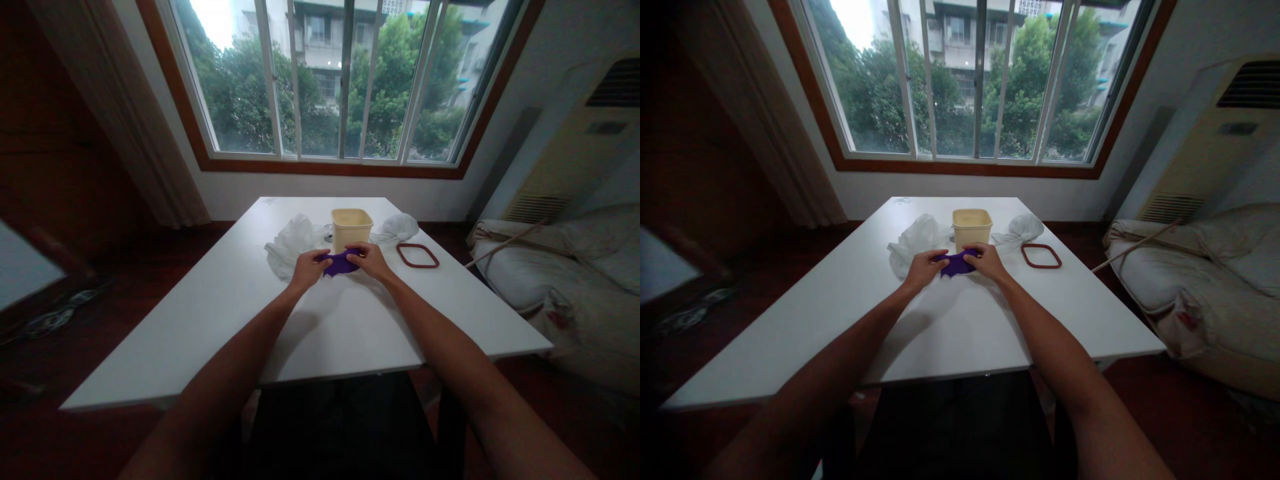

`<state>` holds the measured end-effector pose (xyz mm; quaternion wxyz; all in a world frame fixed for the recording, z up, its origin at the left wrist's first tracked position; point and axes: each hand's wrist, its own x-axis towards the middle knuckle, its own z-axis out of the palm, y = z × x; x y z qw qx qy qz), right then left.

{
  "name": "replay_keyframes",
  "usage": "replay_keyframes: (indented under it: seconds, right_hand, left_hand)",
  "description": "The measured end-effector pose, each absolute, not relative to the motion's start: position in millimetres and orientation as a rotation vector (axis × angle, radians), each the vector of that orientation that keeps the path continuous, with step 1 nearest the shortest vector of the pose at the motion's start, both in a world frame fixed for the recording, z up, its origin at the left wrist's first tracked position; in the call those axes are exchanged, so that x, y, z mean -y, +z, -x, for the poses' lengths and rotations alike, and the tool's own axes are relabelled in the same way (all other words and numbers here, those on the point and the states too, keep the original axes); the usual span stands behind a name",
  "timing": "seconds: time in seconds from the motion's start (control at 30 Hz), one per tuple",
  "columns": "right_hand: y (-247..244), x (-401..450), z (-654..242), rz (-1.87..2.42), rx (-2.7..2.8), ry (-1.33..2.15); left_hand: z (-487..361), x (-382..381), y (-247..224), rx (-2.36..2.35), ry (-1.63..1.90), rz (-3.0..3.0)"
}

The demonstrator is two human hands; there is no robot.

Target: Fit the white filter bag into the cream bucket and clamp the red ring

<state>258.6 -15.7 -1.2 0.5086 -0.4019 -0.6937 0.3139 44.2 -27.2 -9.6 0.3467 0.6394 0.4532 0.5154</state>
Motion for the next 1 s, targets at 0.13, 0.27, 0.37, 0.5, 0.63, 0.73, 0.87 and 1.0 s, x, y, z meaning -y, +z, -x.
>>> replay_keyframes:
  seconds: [0.13, 0.27, 0.37, 0.5, 0.63, 0.73, 0.87, 1.0]
  right_hand:
    - [0, 16, -263, 0.996, 1.791, 0.681]
    - [5, 17, -267, 1.022, 1.877, 0.639]
    - [8, 18, -269, 1.046, 1.872, 0.551]
    - [10, 17, -266, 0.993, 1.717, 0.639]
    - [7, 17, -258, 0.951, 1.558, 0.899]
    - [5, 20, -250, 0.927, 1.483, 1.028]
    - [7, 25, -246, 0.879, 1.384, 1.266]
    - [11, 29, -251, 0.892, 1.363, 1.477]
  left_hand:
    - [-41, 29, -5, -1.282, 1.365, -1.822]
    - [-39, 29, -2, -1.325, 1.402, -1.922]
    - [-40, 30, -1, -1.293, 1.463, -1.947]
    - [-46, 29, -3, -1.103, 1.466, -1.753]
    - [-56, 33, -8, -0.998, 1.275, -1.416]
    - [-62, 37, -11, -0.902, 1.17, -1.285]
    - [-64, 39, -13, -0.893, 1.184, -1.204]
    - [-63, 39, -11, -0.913, 1.241, -1.226]
